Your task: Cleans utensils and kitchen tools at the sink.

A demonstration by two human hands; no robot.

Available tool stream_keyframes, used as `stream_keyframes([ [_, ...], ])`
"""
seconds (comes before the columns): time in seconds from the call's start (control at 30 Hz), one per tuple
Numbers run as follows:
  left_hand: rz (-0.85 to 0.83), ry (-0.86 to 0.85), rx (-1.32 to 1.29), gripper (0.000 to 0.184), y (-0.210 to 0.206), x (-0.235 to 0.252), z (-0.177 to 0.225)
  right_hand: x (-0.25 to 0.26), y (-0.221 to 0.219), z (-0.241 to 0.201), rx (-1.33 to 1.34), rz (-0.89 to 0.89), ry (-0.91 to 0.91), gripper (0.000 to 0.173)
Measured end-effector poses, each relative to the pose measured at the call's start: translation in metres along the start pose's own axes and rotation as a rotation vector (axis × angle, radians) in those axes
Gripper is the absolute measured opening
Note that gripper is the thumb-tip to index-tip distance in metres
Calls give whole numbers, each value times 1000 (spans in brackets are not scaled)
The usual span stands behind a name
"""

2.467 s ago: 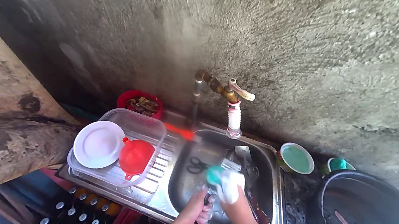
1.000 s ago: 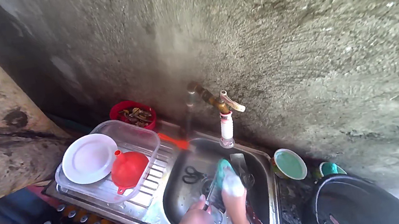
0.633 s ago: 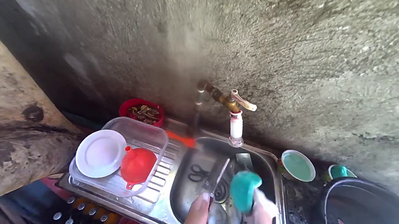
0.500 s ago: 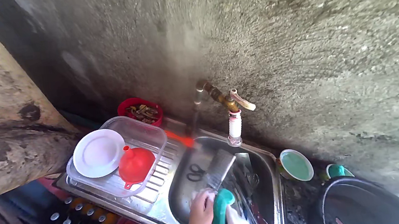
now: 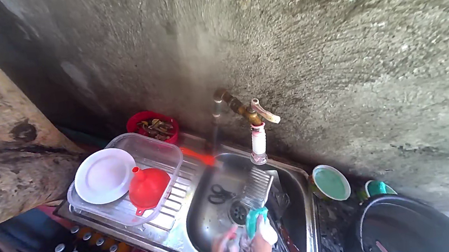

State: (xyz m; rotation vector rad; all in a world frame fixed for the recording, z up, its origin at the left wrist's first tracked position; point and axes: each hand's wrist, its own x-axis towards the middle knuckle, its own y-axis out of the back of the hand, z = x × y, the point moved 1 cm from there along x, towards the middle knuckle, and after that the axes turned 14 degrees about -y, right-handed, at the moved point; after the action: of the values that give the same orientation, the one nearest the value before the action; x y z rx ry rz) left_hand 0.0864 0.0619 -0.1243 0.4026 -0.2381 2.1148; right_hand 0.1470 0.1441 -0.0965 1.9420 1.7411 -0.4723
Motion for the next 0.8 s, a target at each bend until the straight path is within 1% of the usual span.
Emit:
stream_keyframes([
  [0.03, 57, 106, -37, 59, 3, 15, 1, 2, 3, -4, -29, -19, -2, 39],
  [0.07, 64, 243, -96, 64, 6, 34, -1, 2, 5, -8, -93, -37, -7, 38],
  [0.1, 51, 373, -164, 63, 7, 53, -5, -1, 6, -12, -160, -42, -6, 38],
  [0.13, 30, 453, -209, 56, 8, 72, -9, -3, 6, -14, -212, -35, 6, 39],
  [0.17, 15, 501, -231, 44, 8, 88, -12, -5, 6, -14, -225, -66, -7, 39],
  [0.2, 4, 538, -228, 30, 7, 102, -15, -8, 9, -15, -202, -139, -39, 38],
  [0.23, 0, 566, -215, 20, 6, 112, -19, -9, 14, -14, -164, -258, -90, 35],
  [0.3, -3, 653, -241, 12, 8, 124, -23, -10, 28, -14, -48, -547, -220, 29],
  [0.33, 8, 698, -269, 11, 8, 127, -23, -10, 32, -13, 1, -625, -241, 29],
  [0.37, 22, 731, -294, 10, 9, 128, -23, -8, 34, -13, -6, -626, -219, 28],
  [0.43, 62, 776, -341, 13, 7, 126, -26, -5, 33, -15, -160, -448, -100, 28],
  [0.47, 79, 788, -356, 14, 5, 123, -27, -5, 31, -16, -253, -349, -48, 31],
  [0.53, 93, 791, -372, 16, 2, 121, -27, -5, 25, -15, -325, -242, -11, 35],
  [0.57, 100, 792, -379, 17, 1, 122, -26, -4, 22, -13, -283, -251, -28, 35],
  [0.6, 105, 796, -390, 18, 0, 124, -25, -5, 21, -10, -195, -312, -67, 34],
  [0.67, 99, 808, -426, 17, 0, 132, -23, -13, 26, -11, -31, -542, -164, 29],
  [0.7, 79, 818, -451, 15, 1, 135, -24, -17, 28, -11, -2, -587, -167, 28],
  [0.73, 67, 824, -467, 14, 1, 136, -23, -20, 27, -11, -23, -549, -131, 28],
  [0.8, 62, 834, -471, 14, 0, 132, -22, -23, 24, -11, -168, -344, -49, 30],
])
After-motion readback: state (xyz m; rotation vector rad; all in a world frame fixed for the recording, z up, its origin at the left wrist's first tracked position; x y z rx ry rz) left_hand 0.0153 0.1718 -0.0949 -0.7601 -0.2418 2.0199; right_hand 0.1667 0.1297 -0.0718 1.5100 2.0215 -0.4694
